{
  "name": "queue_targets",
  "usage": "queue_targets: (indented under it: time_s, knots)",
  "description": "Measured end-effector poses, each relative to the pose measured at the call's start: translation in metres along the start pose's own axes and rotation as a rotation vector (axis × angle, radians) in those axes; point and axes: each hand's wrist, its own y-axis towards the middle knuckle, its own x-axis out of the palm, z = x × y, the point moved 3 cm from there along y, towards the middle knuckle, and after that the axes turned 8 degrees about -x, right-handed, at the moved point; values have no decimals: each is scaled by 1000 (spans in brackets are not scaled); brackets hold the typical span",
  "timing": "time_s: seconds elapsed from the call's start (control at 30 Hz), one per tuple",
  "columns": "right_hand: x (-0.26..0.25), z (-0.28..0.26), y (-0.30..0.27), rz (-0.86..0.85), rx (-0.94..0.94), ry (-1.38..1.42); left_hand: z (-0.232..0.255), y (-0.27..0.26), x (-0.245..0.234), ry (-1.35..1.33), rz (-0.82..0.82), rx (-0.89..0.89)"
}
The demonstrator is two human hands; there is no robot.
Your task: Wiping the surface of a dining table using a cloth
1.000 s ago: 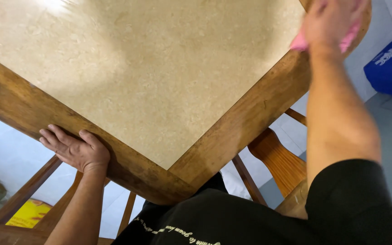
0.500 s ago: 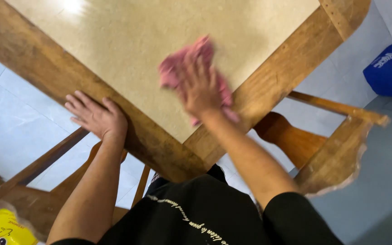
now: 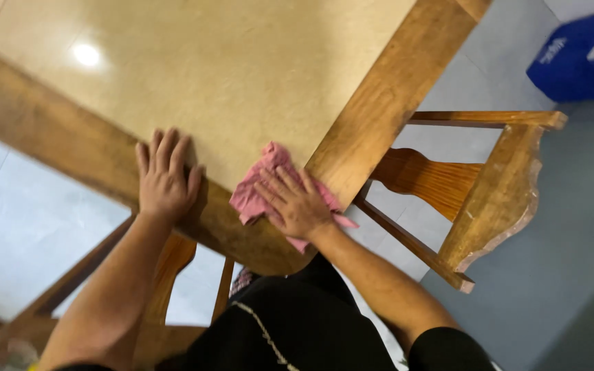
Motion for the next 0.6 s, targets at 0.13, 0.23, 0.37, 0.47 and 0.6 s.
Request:
queue_targets:
  time_s: [0.13,0.23,0.37,0.47,0.6]
  knots:
    - [-17,76,18,-105,111,18,7,2,-2,48,-18,19]
    - [-33,138,40,-124,183,0,7,4,2,52,17,51]
    - [-79,225,82,-122,276,-92,6,1,2,137,54,32]
    - [-114,286,119,-315,450,-69,4,-5,5,91,-71,-86]
    - [-113,384,138,-127,508,13,5,-3,6,99,-40,-67]
